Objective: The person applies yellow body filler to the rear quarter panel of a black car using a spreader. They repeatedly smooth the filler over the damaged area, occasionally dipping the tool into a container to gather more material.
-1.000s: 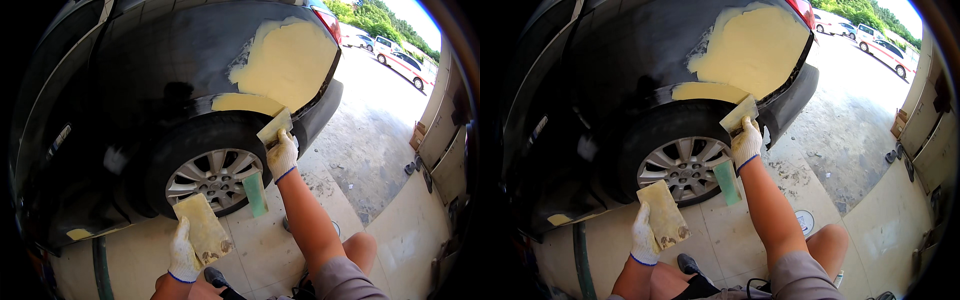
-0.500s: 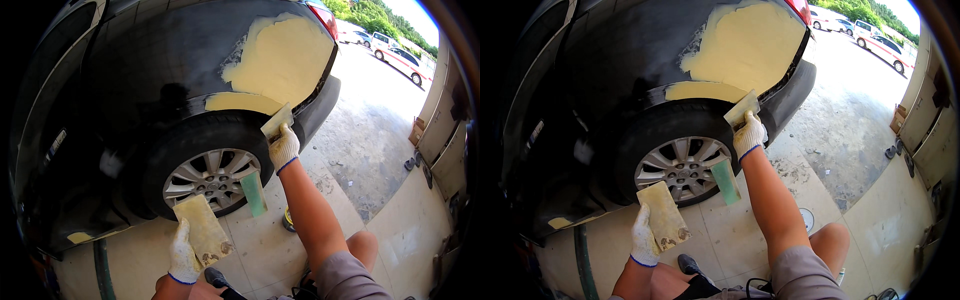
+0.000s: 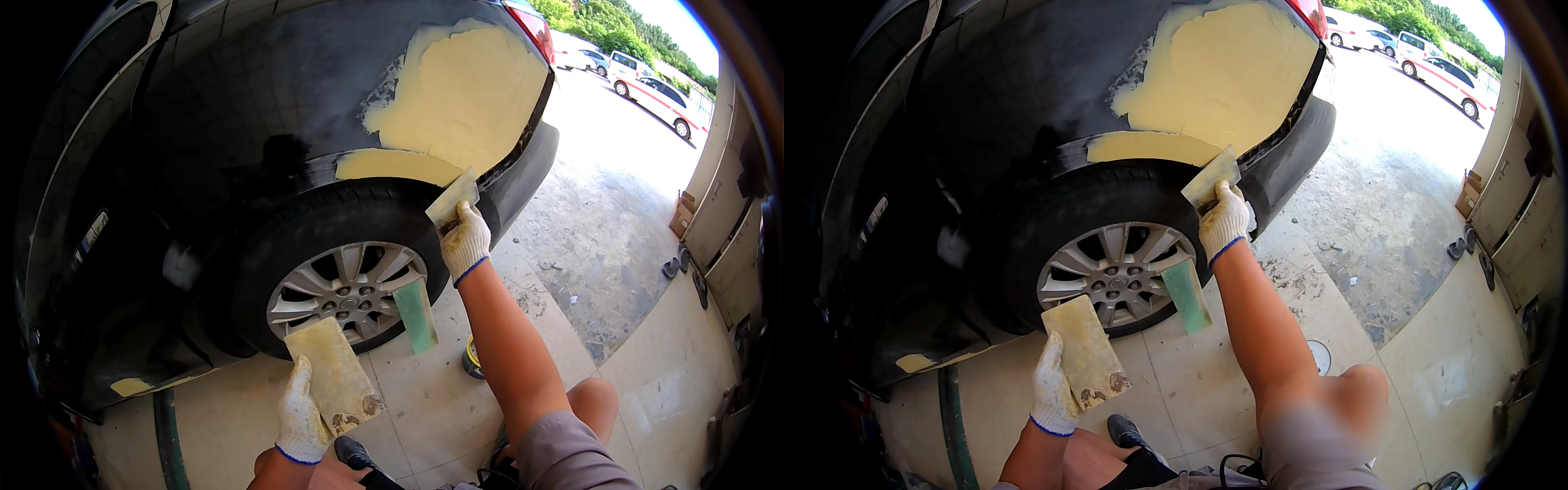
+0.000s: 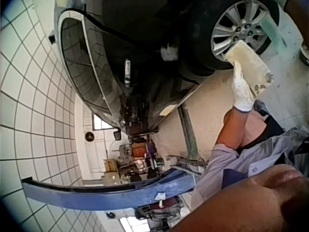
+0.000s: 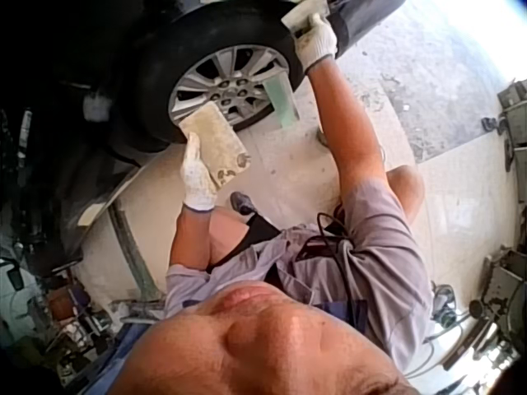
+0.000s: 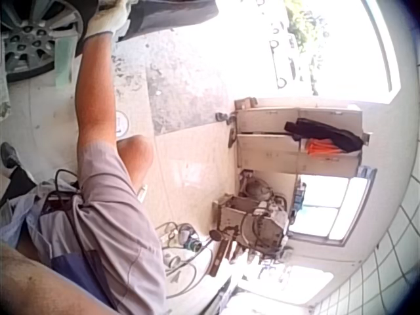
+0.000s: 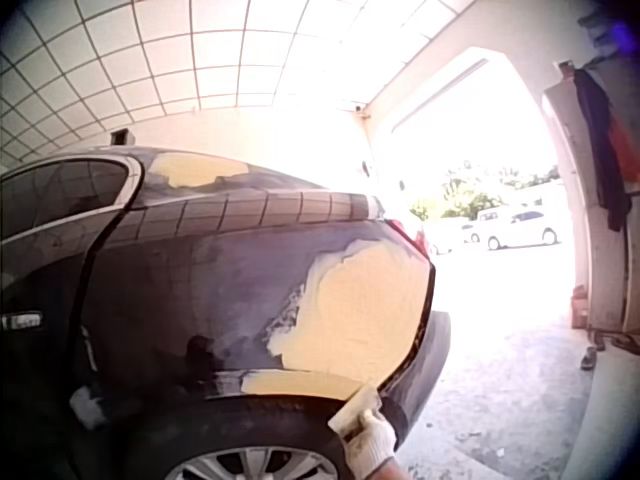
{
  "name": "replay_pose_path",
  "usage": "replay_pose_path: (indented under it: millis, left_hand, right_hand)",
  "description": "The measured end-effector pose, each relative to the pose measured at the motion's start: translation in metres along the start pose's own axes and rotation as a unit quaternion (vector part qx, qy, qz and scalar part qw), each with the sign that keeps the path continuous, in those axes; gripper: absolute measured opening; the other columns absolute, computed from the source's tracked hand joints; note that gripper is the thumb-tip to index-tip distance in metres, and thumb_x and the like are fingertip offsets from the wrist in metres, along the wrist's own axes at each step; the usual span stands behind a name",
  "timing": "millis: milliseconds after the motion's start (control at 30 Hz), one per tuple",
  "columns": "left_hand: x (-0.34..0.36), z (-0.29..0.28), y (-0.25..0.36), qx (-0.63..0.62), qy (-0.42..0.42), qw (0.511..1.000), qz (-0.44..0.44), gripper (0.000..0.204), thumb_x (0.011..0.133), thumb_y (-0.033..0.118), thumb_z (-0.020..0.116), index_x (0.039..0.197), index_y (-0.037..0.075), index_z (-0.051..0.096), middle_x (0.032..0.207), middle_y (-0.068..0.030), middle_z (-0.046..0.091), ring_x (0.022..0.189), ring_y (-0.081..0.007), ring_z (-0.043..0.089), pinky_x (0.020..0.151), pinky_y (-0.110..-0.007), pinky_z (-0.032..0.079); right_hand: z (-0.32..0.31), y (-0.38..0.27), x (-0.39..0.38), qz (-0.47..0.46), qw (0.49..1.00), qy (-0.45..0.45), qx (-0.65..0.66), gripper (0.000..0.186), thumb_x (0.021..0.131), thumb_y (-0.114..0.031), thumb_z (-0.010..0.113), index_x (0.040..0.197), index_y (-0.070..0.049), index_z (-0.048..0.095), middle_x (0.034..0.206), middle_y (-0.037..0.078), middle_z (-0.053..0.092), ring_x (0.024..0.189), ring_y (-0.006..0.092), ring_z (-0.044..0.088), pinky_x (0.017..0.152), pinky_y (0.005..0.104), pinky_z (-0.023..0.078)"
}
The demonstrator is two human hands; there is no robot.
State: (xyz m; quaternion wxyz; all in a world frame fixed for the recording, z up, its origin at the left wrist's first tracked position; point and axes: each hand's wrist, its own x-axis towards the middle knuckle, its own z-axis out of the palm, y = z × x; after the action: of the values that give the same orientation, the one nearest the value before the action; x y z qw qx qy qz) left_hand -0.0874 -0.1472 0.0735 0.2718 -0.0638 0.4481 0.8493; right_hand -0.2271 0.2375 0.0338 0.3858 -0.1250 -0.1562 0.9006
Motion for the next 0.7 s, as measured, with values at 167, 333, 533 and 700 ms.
replay_pose_path:
  millis: [167,333,533,700]
  left_hand:
    - [-0.001,0.007,0.0,-0.008,0.002,1.0,-0.006,0.053,0.111,0.043,0.044,0.149,0.005,0.048,0.135,-0.0181,0.064,0.118,-0.0333,0.067,0.099,-0.049,0.057]
    - [0.002,0.0,-0.002,-0.003,-0.013,1.0,-0.007,0.056,0.109,0.045,0.049,0.149,0.006,0.047,0.137,-0.0155,0.062,0.12,-0.0338,0.066,0.1,-0.053,0.057]
    - [0.0,0.004,0.0,0.003,-0.024,1.0,-0.006,0.056,0.11,0.045,0.047,0.15,0.007,0.045,0.138,-0.0148,0.061,0.122,-0.0342,0.065,0.101,-0.055,0.056]
    - [0.0,0.006,0.0,0.014,-0.005,1.0,-0.011,0.056,0.11,0.046,0.046,0.151,0.007,0.045,0.139,-0.0152,0.061,0.123,-0.0346,0.065,0.101,-0.055,0.056]
  right_hand:
    - [-0.001,-0.002,0.0,-0.009,1.0,-0.022,-0.01,0.028,0.108,-0.014,0.054,0.135,-0.007,0.054,0.124,0.01,0.065,0.108,0.0285,0.067,0.093,0.0496,0.058]
    - [0.003,-0.001,-0.005,-0.005,0.999,-0.034,-0.02,0.027,0.109,-0.014,0.053,0.134,-0.006,0.054,0.124,0.01,0.065,0.105,0.0282,0.068,0.092,0.049,0.059]
    - [0.003,0.0,-0.006,-0.001,0.999,-0.044,-0.031,0.029,0.109,-0.017,0.05,0.136,-0.006,0.053,0.123,0.01,0.065,0.108,0.0282,0.067,0.096,0.0498,0.057]
    - [0.001,0.002,0.0,-0.002,0.998,-0.047,-0.048,0.031,0.109,-0.016,0.05,0.138,-0.005,0.053,0.123,0.01,0.065,0.108,0.0284,0.068,0.096,0.0491,0.057]
